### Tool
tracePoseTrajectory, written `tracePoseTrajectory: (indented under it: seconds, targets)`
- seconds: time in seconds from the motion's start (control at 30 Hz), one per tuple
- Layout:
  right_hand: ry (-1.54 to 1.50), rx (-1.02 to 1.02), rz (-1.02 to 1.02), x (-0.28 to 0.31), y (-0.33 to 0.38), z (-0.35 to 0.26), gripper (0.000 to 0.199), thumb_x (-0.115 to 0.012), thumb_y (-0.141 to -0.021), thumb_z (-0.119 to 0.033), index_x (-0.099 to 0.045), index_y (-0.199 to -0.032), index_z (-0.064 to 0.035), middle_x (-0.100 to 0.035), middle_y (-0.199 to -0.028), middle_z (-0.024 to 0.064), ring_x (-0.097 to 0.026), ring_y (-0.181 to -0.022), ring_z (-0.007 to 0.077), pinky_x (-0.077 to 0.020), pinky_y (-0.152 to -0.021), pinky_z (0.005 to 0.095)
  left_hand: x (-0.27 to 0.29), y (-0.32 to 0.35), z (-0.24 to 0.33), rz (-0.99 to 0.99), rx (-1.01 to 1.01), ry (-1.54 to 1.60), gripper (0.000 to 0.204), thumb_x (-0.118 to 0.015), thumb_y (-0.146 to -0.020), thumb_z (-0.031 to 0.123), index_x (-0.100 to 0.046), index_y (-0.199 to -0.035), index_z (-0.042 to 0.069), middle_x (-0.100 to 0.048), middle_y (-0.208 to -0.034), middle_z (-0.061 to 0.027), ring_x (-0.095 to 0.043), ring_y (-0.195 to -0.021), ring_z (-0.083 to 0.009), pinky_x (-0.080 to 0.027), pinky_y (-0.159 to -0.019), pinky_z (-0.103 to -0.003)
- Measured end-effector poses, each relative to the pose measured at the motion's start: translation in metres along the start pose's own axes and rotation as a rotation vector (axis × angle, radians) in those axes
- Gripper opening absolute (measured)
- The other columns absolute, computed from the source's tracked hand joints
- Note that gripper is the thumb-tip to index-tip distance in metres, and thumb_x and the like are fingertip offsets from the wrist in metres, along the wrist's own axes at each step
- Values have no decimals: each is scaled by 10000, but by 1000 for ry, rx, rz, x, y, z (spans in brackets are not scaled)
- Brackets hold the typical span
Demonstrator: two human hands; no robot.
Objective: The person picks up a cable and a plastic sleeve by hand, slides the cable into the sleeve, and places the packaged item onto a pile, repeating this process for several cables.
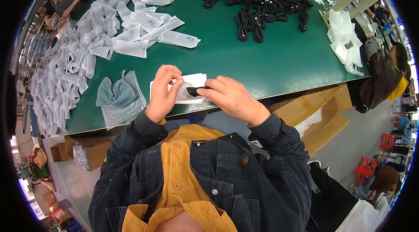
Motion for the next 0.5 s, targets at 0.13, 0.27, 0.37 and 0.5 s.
tracePoseTrajectory:
  seconds: [0.13,0.27,0.37,0.5]
  targets:
    - [-115,-131,-52,-12,-2,3,357,-749,-792,-38,-656,-1135,-62,-607,-992,101,-630,-854,285,-521,-705,351,-5,2,1,-15,-18,29,127,-664,-809,-28,-574,-879,28,-559,-1014,-109,-538,-959,-300,-454,-824,-367]
    - [-177,-551,140,-16,10,26,300,-727,-816,-6,-668,-1106,-57,-577,-1041,117,-636,-891,267,-520,-713,338,-5,2,8,-37,-86,-47,112,-659,-821,-19,-581,-881,33,-563,-1021,-108,-539,-977,-295,-454,-835,-361]
    - [-307,-279,151,-15,2,10,298,-712,-828,24,-658,-1113,-41,-533,-1126,141,-641,-906,252,-531,-737,328,-2,-3,12,-33,-112,-79,84,-655,-844,5,-585,-884,32,-565,-1040,-105,-537,-977,-262,-451,-841,-343]
    - [-408,-173,191,-6,-9,12,316,-716,-815,48,-658,-1116,-30,-489,-1192,157,-632,-959,242,-541,-782,326,4,-13,17,-25,-95,-18,68,-646,-893,68,-590,-892,30,-572,-1084,-96,-532,-980,-189,-444,-859,-317]
Point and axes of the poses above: each hand's wrist, its own y-axis away from the middle knuckle, its own x-axis out of the back of the hand, z = x × y, the point moved 7 cm from there along -y, towards the middle knuckle
